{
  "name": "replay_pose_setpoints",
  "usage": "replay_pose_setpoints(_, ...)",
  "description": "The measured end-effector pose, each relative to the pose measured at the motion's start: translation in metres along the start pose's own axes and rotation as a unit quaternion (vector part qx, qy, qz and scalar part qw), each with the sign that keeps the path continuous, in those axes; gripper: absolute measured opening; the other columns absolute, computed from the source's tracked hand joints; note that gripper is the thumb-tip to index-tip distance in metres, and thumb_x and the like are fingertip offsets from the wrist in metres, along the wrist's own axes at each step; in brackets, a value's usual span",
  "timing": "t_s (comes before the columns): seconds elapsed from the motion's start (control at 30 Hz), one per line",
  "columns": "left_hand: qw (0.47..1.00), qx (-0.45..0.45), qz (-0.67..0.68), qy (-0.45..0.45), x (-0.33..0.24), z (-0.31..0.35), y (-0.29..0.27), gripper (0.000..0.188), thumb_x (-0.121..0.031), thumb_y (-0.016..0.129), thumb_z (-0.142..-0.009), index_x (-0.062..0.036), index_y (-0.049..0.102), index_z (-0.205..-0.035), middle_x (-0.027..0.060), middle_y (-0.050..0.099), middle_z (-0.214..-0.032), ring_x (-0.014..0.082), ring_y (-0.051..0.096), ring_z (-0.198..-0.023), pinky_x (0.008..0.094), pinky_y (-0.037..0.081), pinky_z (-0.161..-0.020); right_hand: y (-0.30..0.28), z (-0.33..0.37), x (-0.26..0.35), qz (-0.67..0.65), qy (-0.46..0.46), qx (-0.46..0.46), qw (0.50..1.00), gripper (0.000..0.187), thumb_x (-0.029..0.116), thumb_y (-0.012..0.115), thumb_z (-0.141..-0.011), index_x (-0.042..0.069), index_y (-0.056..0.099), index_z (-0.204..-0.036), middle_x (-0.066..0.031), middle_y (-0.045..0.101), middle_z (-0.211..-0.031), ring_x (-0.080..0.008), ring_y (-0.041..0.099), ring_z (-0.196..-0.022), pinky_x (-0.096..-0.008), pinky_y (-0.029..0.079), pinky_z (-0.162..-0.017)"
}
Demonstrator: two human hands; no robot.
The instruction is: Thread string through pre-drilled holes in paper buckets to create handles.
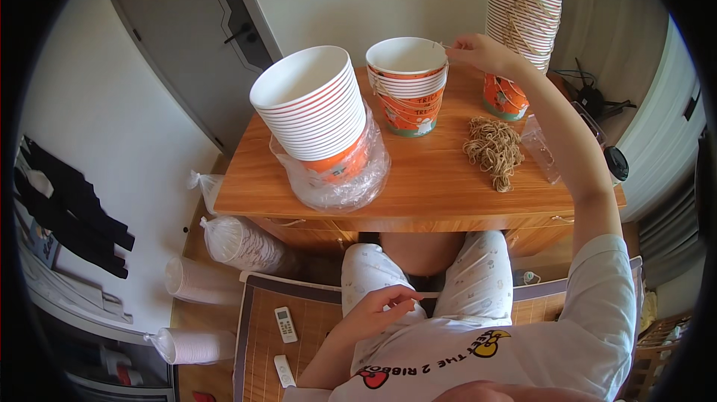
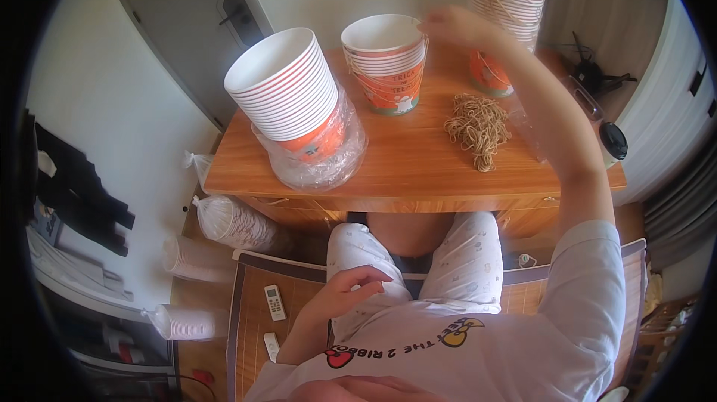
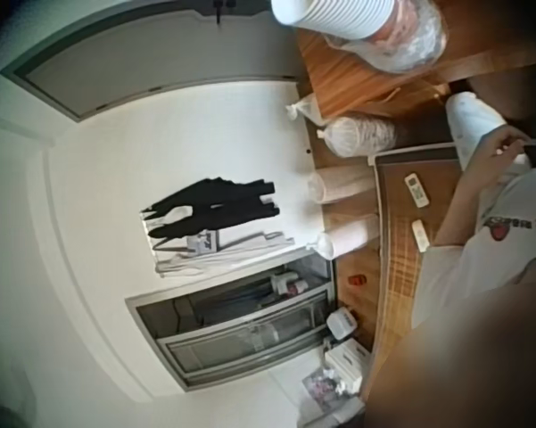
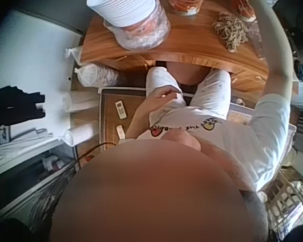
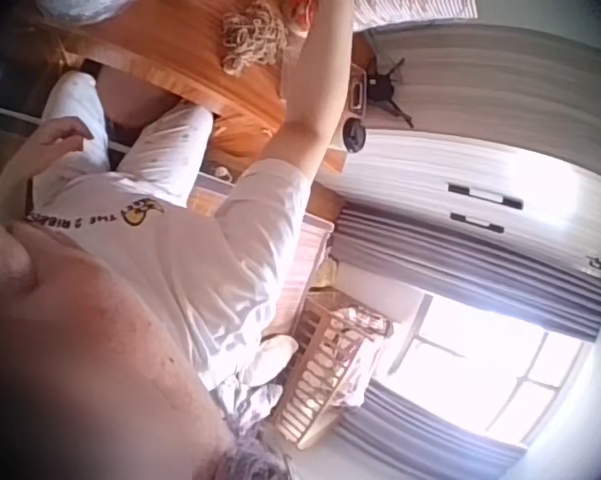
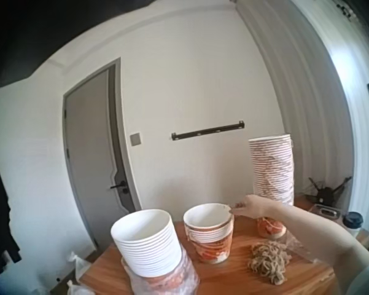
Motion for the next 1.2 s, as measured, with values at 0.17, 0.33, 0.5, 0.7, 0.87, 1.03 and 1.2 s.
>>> replay_pose_setpoints(0.17,1.0,0.018,-0.001,-0.006,0.0,-0.006,0.003,0.027,-0.02,0.058,-0.097,-0.0039,0.065,-0.118,0.0008,0.064,-0.097,0.0091,0.054,-0.084,0.024,0.046,-0.077,0.022,0.012,-0.019,-0.064,-0.091,0.093,0.989,0.026,0.026,0.057,-0.098,0.002,0.064,-0.103,-0.0065,0.067,-0.104,-0.0158,0.063,-0.096,-0.0304,0.048,-0.088)
replay_pose_setpoints(0.33,0.999,0.032,-0.019,-0.011,0.005,-0.007,0.005,0.03,-0.025,0.057,-0.098,-0.0049,0.064,-0.119,0.0011,0.064,-0.098,0.0103,0.054,-0.085,0.0246,0.046,-0.077,0.063,0.026,-0.008,-0.249,-0.156,0.167,0.941,0.029,0.012,0.06,-0.094,0.006,0.062,-0.123,-0.0053,0.058,-0.126,-0.0151,0.053,-0.117,-0.0308,0.043,-0.101)
replay_pose_setpoints(0.5,0.997,0.055,-0.041,-0.044,0.015,-0.008,0.007,0.034,-0.029,0.056,-0.098,-0.0064,0.061,-0.124,0.0027,0.063,-0.103,0.0118,0.055,-0.088,0.0264,0.048,-0.077,0.087,0.046,0.004,-0.082,-0.207,0.14,0.965,0.036,0.01,0.061,-0.089,0.009,0.063,-0.125,-0.0076,0.054,-0.127,-0.0179,0.056,-0.099,-0.0294,0.047,-0.082)
replay_pose_setpoints(0.7,0.994,0.073,-0.024,-0.08,0.023,-0.006,0.006,0.031,-0.022,0.056,-0.1,-0.0047,0.06,-0.125,0.0046,0.063,-0.112,0.012,0.056,-0.098,0.026,0.046,-0.088,0.046,0.027,-0.009,-0.064,-0.097,-0.184,0.976,0.024,0.025,0.067,-0.091,0.001,0.065,-0.093,-0.0064,0.062,-0.083,-0.0185,0.055,-0.082,-0.0316,0.047,-0.076)
replay_pose_setpoints(0.87,0.994,0.077,-0.042,-0.058,0.019,-0.008,0.01,0.035,-0.028,0.055,-0.099,-0.0059,0.059,-0.126,0.0034,0.062,-0.104,0.0123,0.056,-0.093,0.0277,0.047,-0.083,0.033,-0.019,0.021,0.096,-0.062,-0.203,0.973,0.064,0.062,0.06,-0.084,0.01,0.063,-0.121,-0.0131,0.055,-0.131,-0.0322,0.045,-0.127,-0.0458,0.038,-0.105)
replay_pose_setpoints(1.03,0.995,0.079,-0.048,-0.03,0.017,-0.012,0.013,0.033,-0.027,0.055,-0.099,-0.0054,0.059,-0.125,0.0025,0.061,-0.102,0.0112,0.055,-0.093,0.0268,0.046,-0.085,0.055,-0.055,0.04,0.172,0.035,-0.058,0.983,0.113,0.092,0.049,-0.064,0.017,0.037,-0.148,-0.0145,0.03,-0.155,-0.039,0.022,-0.144,-0.0557,0.021,-0.115)
replay_pose_setpoints(1.2,0.994,0.088,-0.03,-0.052,0.021,-0.013,0.013,0.032,-0.027,0.054,-0.1,-0.0053,0.058,-0.124,0.0011,0.059,-0.098,0.0103,0.052,-0.089,0.0258,0.045,-0.081,0.062,-0.088,0.012,0.171,0.084,0.036,0.981,0.131,0.101,0.042,-0.052,0.022,0.023,-0.155,-0.0164,0.014,-0.161,-0.0456,0.008,-0.146,-0.0685,0.008,-0.112)
Point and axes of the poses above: each hand's wrist, its own z-axis away from the middle knuckle, its own y-axis out of the palm, x = y × z, the point moved 6 cm from there along -z, towards the middle knuckle
